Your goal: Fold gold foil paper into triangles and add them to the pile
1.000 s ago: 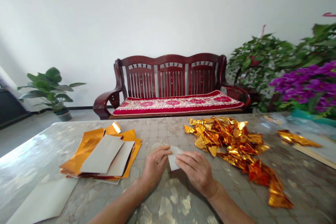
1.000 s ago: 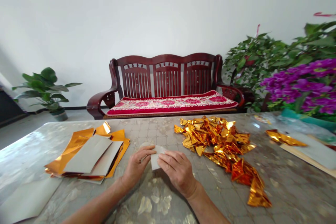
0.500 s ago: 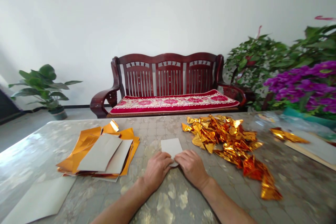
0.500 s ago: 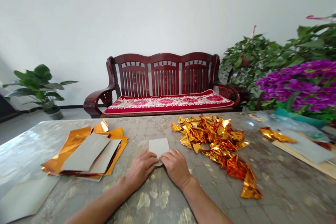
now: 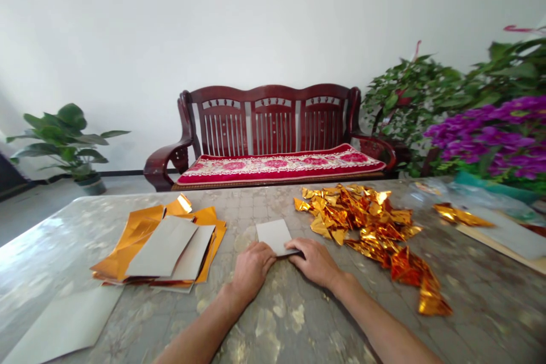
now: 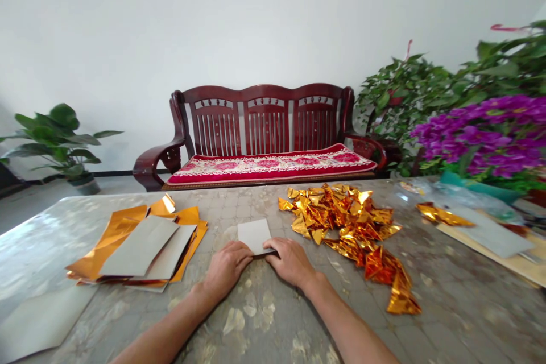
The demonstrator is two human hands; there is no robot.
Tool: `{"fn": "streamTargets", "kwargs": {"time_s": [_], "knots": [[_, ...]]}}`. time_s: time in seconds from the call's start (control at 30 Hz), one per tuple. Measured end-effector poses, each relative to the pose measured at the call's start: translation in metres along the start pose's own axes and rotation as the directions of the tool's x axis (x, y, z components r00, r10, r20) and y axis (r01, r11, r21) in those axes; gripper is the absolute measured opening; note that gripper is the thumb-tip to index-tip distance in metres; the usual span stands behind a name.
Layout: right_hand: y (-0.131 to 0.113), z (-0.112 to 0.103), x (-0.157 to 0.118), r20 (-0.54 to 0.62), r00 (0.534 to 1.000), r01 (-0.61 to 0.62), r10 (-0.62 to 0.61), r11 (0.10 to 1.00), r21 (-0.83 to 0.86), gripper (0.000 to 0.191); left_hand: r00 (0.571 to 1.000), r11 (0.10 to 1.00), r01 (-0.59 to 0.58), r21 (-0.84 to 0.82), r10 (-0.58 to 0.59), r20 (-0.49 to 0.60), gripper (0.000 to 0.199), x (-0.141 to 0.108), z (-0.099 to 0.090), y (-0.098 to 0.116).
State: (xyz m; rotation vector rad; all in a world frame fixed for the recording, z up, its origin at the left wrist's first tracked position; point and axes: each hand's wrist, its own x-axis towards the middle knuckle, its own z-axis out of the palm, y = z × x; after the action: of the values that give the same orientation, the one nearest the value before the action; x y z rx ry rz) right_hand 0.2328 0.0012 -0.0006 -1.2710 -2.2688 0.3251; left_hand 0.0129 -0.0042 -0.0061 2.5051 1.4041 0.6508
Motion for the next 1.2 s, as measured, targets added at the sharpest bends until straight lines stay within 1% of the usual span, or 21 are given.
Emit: {"fn": "streamTargets", "kwargs": {"time_s": [0.07,0.2,0.27,0.4,0.47,0.57,0.7,0.83,0.97,1.1,1.2], "knots": [[0.002,0.003,-0.001,-0.024,0.999,0.023,-0.024,1.000,-0.018,0.026,1.000,1.000,-0.009,0.003,0.009,0.003,0.027,-0.001,0.000,0.000],[0.002,0.008,-0.006,-0.046,0.992,0.112,-0.117,0.988,-0.104,0.030,1.000,1.000,-0.024,0.005,0.024,0.006,0.026,-0.002,0.000,-0.002],[0.002,0.008,-0.007,-0.052,0.991,0.116,-0.122,0.987,-0.110,0.027,1.000,1.000,-0.011,-0.022,0.011,-0.003,0.024,-0.001,0.000,-0.003],[0.006,0.002,-0.004,-0.035,0.997,0.074,-0.075,0.997,-0.016,0.014,1.000,0.996,0.019,-0.087,-0.021,-0.016,0.022,0.003,0.000,-0.005],[0.008,0.000,-0.001,-0.045,0.999,0.030,-0.030,0.999,0.011,0.015,1.000,0.993,0.026,-0.112,-0.028,-0.012,0.022,0.005,0.000,-0.005],[0.010,-0.001,0.000,-0.072,0.997,-0.036,0.034,0.999,-0.026,0.019,0.999,0.987,0.036,-0.154,-0.039,-0.012,0.022,0.009,0.000,-0.003],[0.008,0.003,-0.001,-0.109,0.991,-0.083,0.076,0.994,-0.065,0.022,0.995,0.976,0.082,-0.199,-0.091,-0.039,0.028,0.010,0.000,-0.002],[0.004,0.003,-0.002,-0.094,0.987,-0.136,0.127,0.986,-0.093,0.025,0.983,0.961,0.150,-0.234,-0.171,-0.072,0.027,0.008,0.003,-0.004],[0.001,0.001,-0.001,-0.078,0.984,-0.171,0.160,0.973,-0.157,0.030,0.972,0.958,0.197,-0.209,-0.218,-0.084,0.022,0.008,0.005,-0.007],[0.001,0.002,-0.001,-0.087,0.976,-0.209,0.197,0.964,-0.163,0.027,0.955,0.945,0.267,-0.191,-0.285,-0.077,0.017,0.008,0.005,-0.008],[0.000,0.004,-0.001,-0.094,0.975,-0.217,0.203,0.958,-0.188,0.026,0.950,0.940,0.289,-0.178,-0.305,-0.070,0.018,0.008,0.004,-0.008]]}}
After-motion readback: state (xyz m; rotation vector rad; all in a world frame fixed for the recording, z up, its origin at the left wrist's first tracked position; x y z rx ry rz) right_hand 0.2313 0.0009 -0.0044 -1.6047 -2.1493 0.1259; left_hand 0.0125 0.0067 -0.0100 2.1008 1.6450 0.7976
